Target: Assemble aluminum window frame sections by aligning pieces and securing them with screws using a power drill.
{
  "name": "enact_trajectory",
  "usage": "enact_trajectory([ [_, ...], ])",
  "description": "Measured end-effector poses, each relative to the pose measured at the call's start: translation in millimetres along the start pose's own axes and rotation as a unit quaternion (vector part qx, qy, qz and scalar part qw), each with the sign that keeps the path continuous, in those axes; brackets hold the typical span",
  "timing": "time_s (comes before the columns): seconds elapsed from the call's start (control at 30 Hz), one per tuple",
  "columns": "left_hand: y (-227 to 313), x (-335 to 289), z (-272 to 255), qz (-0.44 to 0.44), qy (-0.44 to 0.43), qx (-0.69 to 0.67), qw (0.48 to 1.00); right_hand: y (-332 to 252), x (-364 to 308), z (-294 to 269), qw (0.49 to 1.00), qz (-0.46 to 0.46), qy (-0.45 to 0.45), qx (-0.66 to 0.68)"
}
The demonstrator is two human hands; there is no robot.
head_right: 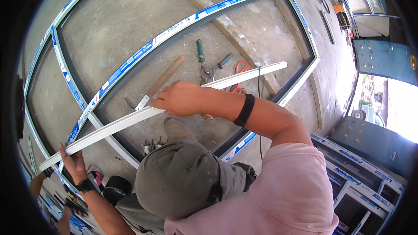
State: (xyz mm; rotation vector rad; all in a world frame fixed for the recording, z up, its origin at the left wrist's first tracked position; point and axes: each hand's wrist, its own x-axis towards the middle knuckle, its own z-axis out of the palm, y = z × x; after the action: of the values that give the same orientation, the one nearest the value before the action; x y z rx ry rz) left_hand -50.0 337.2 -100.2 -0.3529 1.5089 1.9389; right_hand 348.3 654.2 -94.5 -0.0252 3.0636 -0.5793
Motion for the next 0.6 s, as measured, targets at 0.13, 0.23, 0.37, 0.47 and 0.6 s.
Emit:
enact_trajectory([
  [0.13,61,20,-34,0.069,0.017,0.021,0.997,37,-45,-21,0.948,0.258,-0.081,0.165],
  [0.23,87,18,-44,0.078,0.032,0.029,0.996,93,-119,-55,0.895,0.426,-0.129,0.019],
  [0.37,125,43,-119,0.055,0.014,0.039,0.998,166,-263,-82,0.747,0.611,-0.191,-0.181],
  [0.47,141,40,-146,0.054,0.016,0.05,0.997,162,-315,-113,0.596,0.752,-0.193,-0.206],
  [0.6,135,27,-130,0.073,0.14,-0.017,0.987,162,-384,-135,0.555,0.814,-0.1,-0.139],
])
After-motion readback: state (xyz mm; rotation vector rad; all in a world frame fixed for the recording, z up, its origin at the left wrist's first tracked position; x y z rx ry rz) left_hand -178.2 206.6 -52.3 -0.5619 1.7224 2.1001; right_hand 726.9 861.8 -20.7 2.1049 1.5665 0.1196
